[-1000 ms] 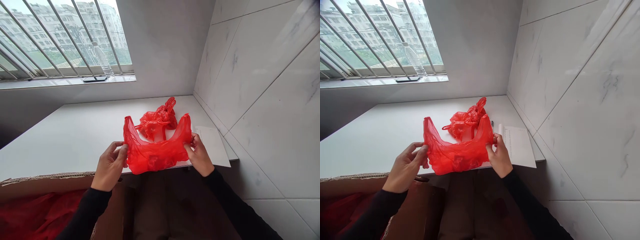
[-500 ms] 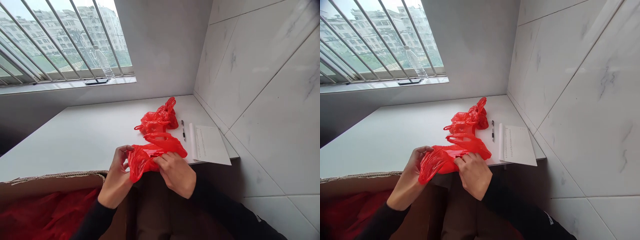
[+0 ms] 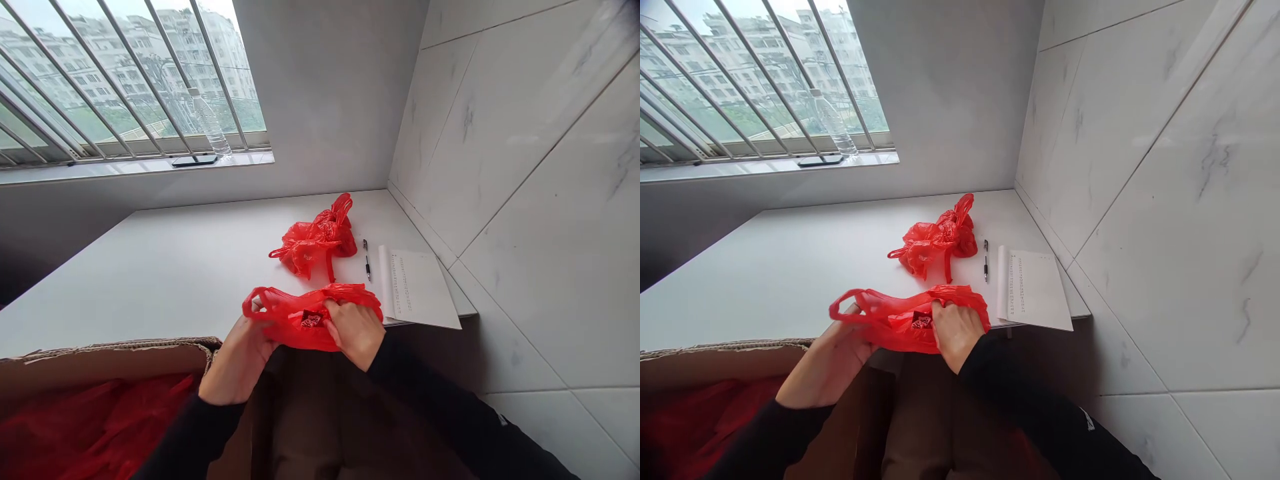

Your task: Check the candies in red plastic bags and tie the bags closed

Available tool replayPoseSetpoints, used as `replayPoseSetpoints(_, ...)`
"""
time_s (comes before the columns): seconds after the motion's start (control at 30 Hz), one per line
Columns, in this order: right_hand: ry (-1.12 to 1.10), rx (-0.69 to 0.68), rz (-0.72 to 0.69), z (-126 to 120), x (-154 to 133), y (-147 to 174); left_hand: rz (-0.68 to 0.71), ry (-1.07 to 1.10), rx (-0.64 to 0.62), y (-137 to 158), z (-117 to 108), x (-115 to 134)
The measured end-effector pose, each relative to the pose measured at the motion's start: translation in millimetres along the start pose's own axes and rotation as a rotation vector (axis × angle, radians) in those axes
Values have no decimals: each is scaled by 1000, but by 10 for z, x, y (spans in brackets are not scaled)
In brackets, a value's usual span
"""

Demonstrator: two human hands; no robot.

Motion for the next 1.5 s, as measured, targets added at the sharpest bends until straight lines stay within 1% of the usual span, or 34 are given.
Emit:
replayPoseSetpoints(0.07,-19,4,-29,60,-40,-59,17,-7,-26,-7,38,16)
replayPoseSetpoints(0.13,-44,2,-51,121,-63,-131,32,-65,-38,-9,64,23)
replayPoseSetpoints(0.23,-97,19,-70,166,-84,-219,79,-202,49,-14,36,15)
replayPoseSetpoints(0.3,-141,55,-77,154,-113,-255,119,-242,117,-18,4,5)
replayPoseSetpoints(0.43,-192,122,-118,102,-191,-307,158,-214,168,-40,-23,-5)
replayPoseSetpoints(0.53,-181,131,-156,86,-169,-314,181,-204,188,-65,-47,5)
replayPoseSetpoints(0.7,-130,99,-217,111,-51,-222,175,-206,198,-92,-93,-35)
replayPoseSetpoints(0.83,-136,78,-333,196,-130,-204,149,-209,161,-74,-42,-75)
replayPoseSetpoints(0.93,-144,62,-375,256,-203,-243,140,-207,147,-53,-18,-89)
replayPoseSetpoints(1.07,-84,7,-346,257,-173,-233,145,-204,149,-54,-55,-103)
replayPoseSetpoints(1.2,-14,-38,-320,163,-62,-121,135,-208,139,-62,-76,-114)
replayPoseSetpoints(1.37,57,-84,-232,100,98,-22,128,-226,83,-10,13,-109)
replayPoseSetpoints(1.5,20,-100,-214,80,174,1,140,-263,16,38,110,-115)
Point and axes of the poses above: each hand's wrist, its own y-axis away from the middle knuckle, its own z-axis out of the palm, x = y × z, the point moved 4 cm from there along -y, towards the middle knuckle, and after that the axes turned 8 degrees about x, right-handed, at the moved point
